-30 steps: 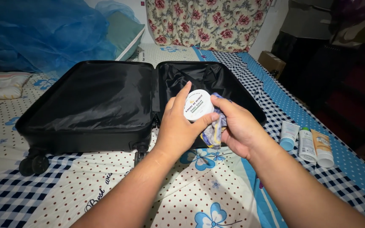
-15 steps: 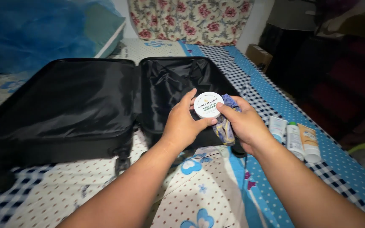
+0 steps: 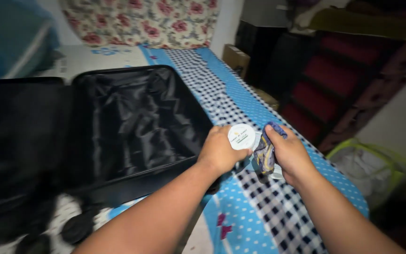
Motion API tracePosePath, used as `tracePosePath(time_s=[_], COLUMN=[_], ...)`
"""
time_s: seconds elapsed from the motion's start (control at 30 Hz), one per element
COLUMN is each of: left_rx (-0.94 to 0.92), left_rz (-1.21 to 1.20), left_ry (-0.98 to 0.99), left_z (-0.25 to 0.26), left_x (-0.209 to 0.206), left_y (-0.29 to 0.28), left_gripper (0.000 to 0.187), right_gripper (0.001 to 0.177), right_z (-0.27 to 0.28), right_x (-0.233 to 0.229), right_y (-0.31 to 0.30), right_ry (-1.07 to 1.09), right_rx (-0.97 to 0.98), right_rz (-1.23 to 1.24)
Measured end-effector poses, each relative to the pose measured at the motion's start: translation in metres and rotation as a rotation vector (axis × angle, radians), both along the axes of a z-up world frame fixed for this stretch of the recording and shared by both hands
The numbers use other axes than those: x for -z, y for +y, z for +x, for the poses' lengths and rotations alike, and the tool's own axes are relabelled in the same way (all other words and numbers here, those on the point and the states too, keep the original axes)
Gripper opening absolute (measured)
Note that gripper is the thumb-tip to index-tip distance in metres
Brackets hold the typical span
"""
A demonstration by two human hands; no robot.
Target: The person removes several toiletry items from an open suitcase on a bed, wipes each item with a cloth, and places them on the bed. The items include a white bottle, an orange tube, a blue tube, and a white jar.
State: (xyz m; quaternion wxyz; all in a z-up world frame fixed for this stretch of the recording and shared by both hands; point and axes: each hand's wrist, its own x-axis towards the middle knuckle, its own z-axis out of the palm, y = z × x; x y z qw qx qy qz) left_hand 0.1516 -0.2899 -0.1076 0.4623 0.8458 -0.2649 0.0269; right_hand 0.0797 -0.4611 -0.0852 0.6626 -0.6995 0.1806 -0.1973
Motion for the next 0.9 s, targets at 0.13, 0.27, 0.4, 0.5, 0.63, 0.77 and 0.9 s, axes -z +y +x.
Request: tracePosePath(time_s=[0.13, 0.27, 0.4, 0.5, 0.63, 0.77, 0.9], left_rx=[0.044, 0.057, 0.066, 0.083, 0.083, 0.102, 0.093], left_rz=[0.076, 0.085, 0.189, 0.225, 0.272, 0.171, 0.159], left_ry=[0.063, 0.187, 0.237, 0.137, 0.075, 0.091, 0.007], left_z=[0.009, 0.005, 0.001, 0.002, 0.003, 0.002, -0.001], left_x=[0.03, 0.054, 0.062, 0.068, 0.073, 0.067, 0.048], left_y=[-0.058, -0.09, -0.112, -0.118, -0.12, -0.104, -0.079], left_gripper=[0.098, 0.098, 0.096, 0.089, 0.08, 0.087, 0.076], right_gripper=[0.036, 0.04, 0.046, 0.046, 0.046, 0.045, 0.044], right_z=[-0.005, -0.016, -0.015, -0.016, -0.017, -0.016, -0.01], right_x=[0.035, 0.058, 0.066, 0.069, 0.068, 0.066, 0.061], right_y=[-0.059, -0.083, -0.081, -0.076, -0.07, -0.059, -0.042], right_ry=[0.09, 0.166, 0.177, 0.155, 0.179, 0.16, 0.136], right_rx=[0.115, 0.181, 0.199, 0.173, 0.187, 0.182, 0.162], right_rz=[-0.004, 0.002, 0.079, 0.119, 0.165, 0.122, 0.143])
